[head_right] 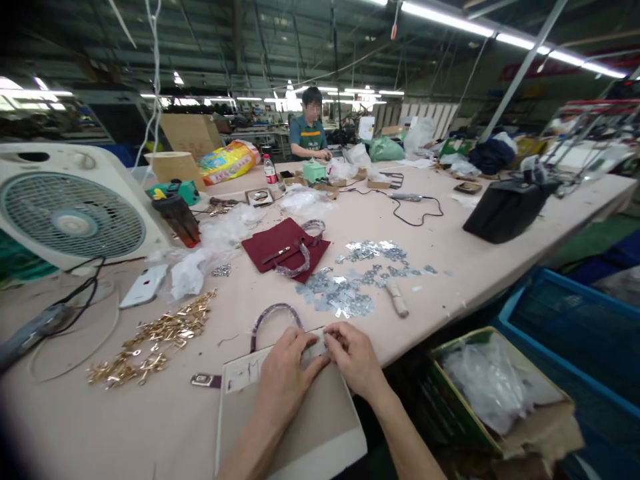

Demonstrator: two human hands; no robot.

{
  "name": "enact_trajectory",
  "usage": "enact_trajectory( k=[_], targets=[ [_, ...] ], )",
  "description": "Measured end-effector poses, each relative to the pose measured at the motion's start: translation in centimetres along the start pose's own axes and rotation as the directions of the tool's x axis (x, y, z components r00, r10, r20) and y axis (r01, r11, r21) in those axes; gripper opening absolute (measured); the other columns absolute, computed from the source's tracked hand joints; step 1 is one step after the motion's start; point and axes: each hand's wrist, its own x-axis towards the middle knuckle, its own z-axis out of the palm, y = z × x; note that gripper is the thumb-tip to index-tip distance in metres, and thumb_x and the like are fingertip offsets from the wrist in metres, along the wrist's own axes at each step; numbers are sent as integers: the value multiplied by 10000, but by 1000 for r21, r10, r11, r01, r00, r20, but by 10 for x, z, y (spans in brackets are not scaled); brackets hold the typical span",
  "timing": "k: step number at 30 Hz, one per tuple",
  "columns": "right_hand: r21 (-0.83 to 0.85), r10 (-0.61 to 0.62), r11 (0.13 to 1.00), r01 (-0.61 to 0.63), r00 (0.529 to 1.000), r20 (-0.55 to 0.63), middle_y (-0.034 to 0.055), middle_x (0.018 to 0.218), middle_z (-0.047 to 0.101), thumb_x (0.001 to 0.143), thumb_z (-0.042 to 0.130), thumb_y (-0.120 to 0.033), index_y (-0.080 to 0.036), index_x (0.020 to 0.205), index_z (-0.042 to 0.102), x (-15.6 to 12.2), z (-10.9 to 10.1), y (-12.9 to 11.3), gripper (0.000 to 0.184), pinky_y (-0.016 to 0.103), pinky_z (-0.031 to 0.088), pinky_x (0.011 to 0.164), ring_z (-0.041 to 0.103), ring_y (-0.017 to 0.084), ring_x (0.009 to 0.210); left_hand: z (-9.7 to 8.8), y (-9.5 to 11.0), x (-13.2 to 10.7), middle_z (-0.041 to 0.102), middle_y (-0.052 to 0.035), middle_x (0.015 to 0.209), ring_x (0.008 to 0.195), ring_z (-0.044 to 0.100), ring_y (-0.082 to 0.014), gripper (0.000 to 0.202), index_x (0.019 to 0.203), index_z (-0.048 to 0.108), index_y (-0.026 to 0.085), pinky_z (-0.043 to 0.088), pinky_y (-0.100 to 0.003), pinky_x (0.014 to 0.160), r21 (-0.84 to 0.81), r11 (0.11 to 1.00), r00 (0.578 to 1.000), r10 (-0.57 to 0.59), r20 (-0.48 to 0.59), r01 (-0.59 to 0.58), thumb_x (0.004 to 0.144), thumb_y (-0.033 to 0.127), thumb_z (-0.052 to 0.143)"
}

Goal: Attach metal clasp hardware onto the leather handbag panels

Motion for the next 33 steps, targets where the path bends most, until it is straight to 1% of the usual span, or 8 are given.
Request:
enact_trajectory(
  k=[3,5,10,14,17,26,33],
  targets=[
    [-58,-8,998,7,1000,-30,-13,756,636,988,594,-373,-210,1049,672,0,-1,0,191,278,470,645,589,156,653,0,2,3,657,-11,1006,970,654,-233,209,1038,700,250,488,-344,795,16,1000,1000,-8,14,8,864,298,805],
    [-79,1,997,-5,999,-43,-24,740,632,989,583,-349,-219,1050,659,1,-1,1,162,277,469,652,595,155,653,-1,1,4,659,-4,983,955,651,-227,187,999,696,243,486,-341,791,6,1000,1000,10,23,-10,859,284,814],
    [-83,40,996,-39,999,12,-50,693,612,994,564,-322,-232,1017,644,0,-4,2,123,262,446,634,583,145,637,2,-5,-2,661,-3,966,934,636,-218,144,1002,685,244,488,-344,805,1,996,996,91,-10,-91,898,268,780],
    [-79,35,996,-33,999,30,-57,689,600,1004,550,-317,-235,1000,623,-1,-6,0,110,261,440,639,580,142,642,5,-6,-4,669,-8,969,930,636,-213,77,998,683,247,493,-341,812,25,987,986,161,-37,-160,942,275,727],
    [-88,26,996,-23,999,29,-51,712,611,1009,543,-311,-234,995,612,-2,-5,-1,104,265,441,652,575,143,655,6,-6,-4,671,-9,960,914,635,-213,48,971,672,245,492,-338,797,42,981,981,192,-41,-190,957,276,706],
    [-110,19,994,-14,999,48,-39,731,620,1004,537,-297,-225,984,616,-2,-6,-8,109,279,430,663,568,150,674,10,-9,-4,673,-16,935,890,623,-217,59,928,659,240,480,-353,793,27,973,971,230,-71,-229,984,258,663],
    [-120,17,993,-14,999,27,-33,729,610,1006,544,-337,-221,990,629,-4,-1,-10,145,287,429,658,555,154,668,11,-12,-5,676,-15,913,872,627,-218,53,914,676,244,490,-356,767,59,969,965,246,-93,-241,966,233,681]
  ],
)
